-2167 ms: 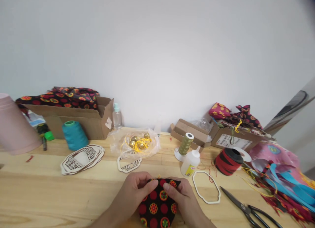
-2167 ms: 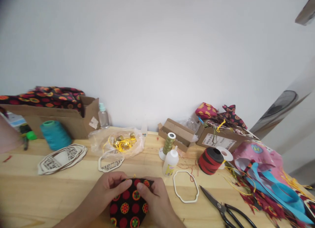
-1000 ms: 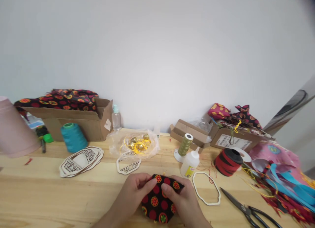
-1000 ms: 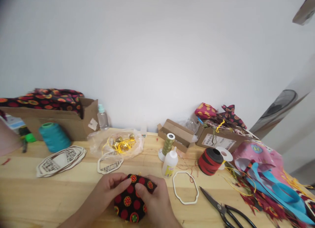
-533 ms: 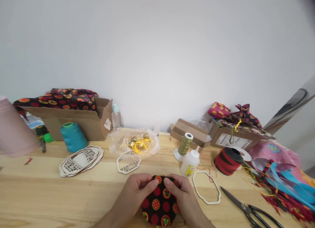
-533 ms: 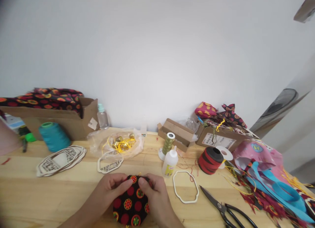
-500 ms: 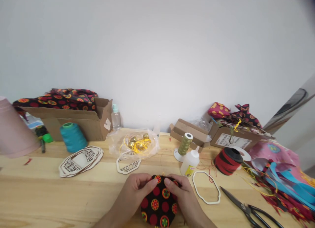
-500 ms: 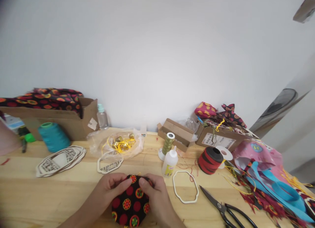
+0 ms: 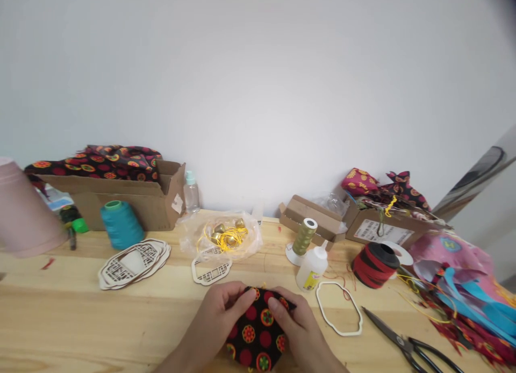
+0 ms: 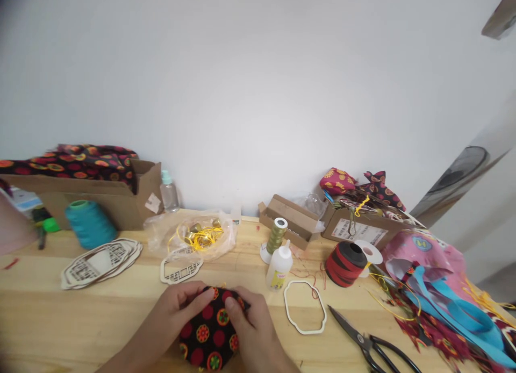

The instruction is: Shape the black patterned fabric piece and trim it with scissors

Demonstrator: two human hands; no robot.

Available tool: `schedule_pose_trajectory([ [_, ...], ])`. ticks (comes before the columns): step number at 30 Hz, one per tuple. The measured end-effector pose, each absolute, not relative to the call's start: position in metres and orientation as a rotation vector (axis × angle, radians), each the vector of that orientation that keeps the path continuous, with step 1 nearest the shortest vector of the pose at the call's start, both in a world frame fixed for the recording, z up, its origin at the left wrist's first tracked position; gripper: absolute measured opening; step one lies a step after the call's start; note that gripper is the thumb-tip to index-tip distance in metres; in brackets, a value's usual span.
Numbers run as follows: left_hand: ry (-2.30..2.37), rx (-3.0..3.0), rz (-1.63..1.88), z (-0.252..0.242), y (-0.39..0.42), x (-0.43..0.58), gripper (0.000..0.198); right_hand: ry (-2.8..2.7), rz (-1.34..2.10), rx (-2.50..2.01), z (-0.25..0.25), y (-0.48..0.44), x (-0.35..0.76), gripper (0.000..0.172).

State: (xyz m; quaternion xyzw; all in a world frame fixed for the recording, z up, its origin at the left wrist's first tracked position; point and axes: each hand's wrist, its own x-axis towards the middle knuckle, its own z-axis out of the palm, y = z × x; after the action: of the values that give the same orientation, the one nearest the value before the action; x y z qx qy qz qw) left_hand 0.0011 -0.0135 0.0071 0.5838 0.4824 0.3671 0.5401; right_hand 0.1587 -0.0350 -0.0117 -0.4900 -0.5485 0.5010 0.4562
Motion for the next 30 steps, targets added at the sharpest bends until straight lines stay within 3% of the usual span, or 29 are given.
schedule_pose_trajectory([
  [4, 1.05, 1.316, 0.897, 0.01, -0.016, 0.0, 0.029, -1.377, 1.197, -1.208, -0.007, -0.033, 0.159, 0.035],
  [10, 1.152, 1.468, 0.916, 0.005, -0.015, 0.0, 0.019, -1.709, 0.846, -1.2, -0.01, -0.038, 0.159, 0.024],
  [15, 1.137, 1.691, 0.961, 0.007, -0.017, -0.003, 0.017, -1.685, 0.779, -1.056, -0.002, -0.035, 0.161, 0.014],
  [20, 0.951, 1.965, 1.12, 0.006, -0.017, -0.007, 0.007, -1.724, 0.472, -0.849, 0.004, -0.03, 0.165, 0.009],
  [30, 0.749, 2.305, 1.361, 0.008, -0.016, -0.008, 0.02, -1.778, 0.222, -0.724, 0.006, -0.029, 0.167, 0.011],
])
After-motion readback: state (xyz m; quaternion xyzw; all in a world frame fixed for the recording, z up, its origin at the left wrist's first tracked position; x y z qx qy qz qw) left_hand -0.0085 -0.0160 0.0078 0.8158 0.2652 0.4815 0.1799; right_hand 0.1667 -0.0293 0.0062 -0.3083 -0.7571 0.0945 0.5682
